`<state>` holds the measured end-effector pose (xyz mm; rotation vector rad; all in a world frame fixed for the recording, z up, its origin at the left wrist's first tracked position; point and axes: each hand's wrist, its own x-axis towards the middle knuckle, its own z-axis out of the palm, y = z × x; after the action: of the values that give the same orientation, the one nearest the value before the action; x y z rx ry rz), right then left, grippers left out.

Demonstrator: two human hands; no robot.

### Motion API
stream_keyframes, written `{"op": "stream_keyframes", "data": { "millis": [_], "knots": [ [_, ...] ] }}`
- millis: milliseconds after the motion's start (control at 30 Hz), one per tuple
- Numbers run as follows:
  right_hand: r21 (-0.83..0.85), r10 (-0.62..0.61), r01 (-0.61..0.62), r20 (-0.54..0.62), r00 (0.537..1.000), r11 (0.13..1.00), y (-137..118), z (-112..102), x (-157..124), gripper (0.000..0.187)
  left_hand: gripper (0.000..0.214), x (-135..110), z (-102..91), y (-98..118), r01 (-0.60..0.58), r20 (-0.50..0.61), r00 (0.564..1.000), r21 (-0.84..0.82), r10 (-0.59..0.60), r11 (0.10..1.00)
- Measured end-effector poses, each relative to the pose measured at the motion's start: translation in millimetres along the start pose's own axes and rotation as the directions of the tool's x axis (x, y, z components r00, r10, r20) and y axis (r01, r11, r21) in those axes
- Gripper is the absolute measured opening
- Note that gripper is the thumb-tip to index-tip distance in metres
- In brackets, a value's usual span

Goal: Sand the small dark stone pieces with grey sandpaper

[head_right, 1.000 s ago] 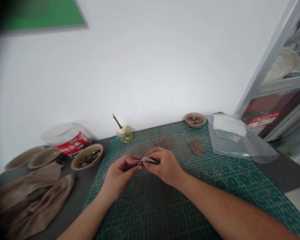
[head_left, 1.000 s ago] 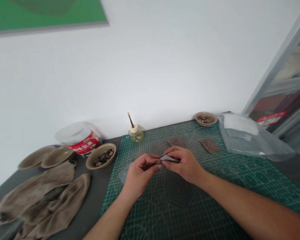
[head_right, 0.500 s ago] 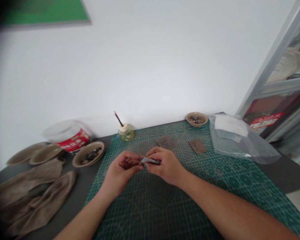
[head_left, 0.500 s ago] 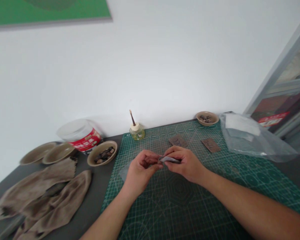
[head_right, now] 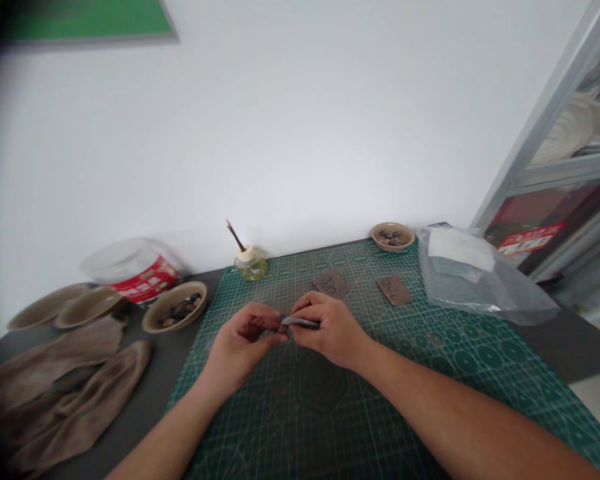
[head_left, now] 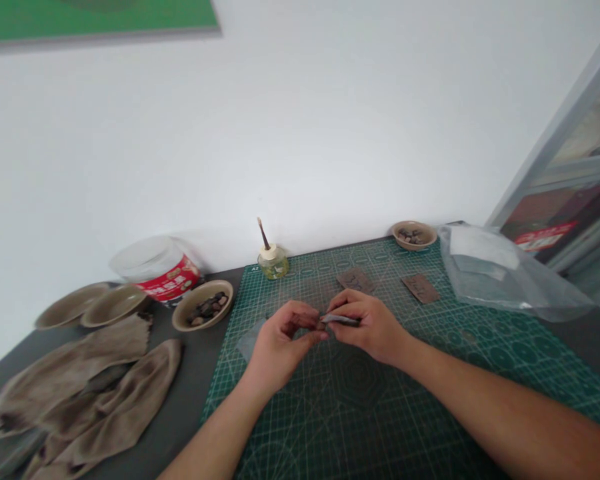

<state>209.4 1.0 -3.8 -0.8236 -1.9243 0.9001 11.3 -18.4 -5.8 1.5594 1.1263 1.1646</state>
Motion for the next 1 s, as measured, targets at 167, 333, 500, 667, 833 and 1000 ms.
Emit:
{"op": "stream_keyframes", "data": {
  "millis": [167, 333, 500, 667, 833, 1000],
  "knots": [
    [-0.041, -0.006, 0.006, 0.001, 1.000, 0.999, 0.2, -0.4, -0.2, 0.014, 0.026, -0.6, 1.1, 2.9, 0.009, -0.011, 1.000, 0.011, -0.009, 1.000],
    [-0.036, -0.013, 0.013, 0.017, 1.000, 0.999, -0.5, 0.2, -0.8, 0.015, 0.025, -0.7, 1.6, 3.5, -0.001, -0.013, 1.000, 0.022, 0.002, 1.000],
    [-0.036, -0.032, 0.033, 0.020, 0.999, 0.999, -0.8, 1.5, -0.9, 0.017, 0.024, -1.5, 1.3, 2.8, -0.030, -0.008, 1.000, 0.026, 0.030, 0.999],
    [-0.077, -0.044, 0.044, -0.001, 0.999, 0.996, 0.8, 1.4, -0.8, 0.016, 0.024, -2.2, 1.5, 2.7, -0.024, -0.017, 1.000, 0.038, 0.025, 0.999],
    [-0.087, -0.057, 0.057, -0.003, 0.998, 0.995, 1.6, 2.0, -1.6, 0.018, 0.023, -2.8, 1.0, 1.3, -0.033, -0.018, 0.999, 0.047, 0.034, 0.998],
    [-0.056, -0.020, 0.021, 0.012, 1.000, 0.998, 1.2, 1.6, -2.9, 0.017, 0.025, -3.9, 1.4, 0.9, -0.026, 0.002, 1.000, 0.016, 0.026, 1.000]
  ]
}}
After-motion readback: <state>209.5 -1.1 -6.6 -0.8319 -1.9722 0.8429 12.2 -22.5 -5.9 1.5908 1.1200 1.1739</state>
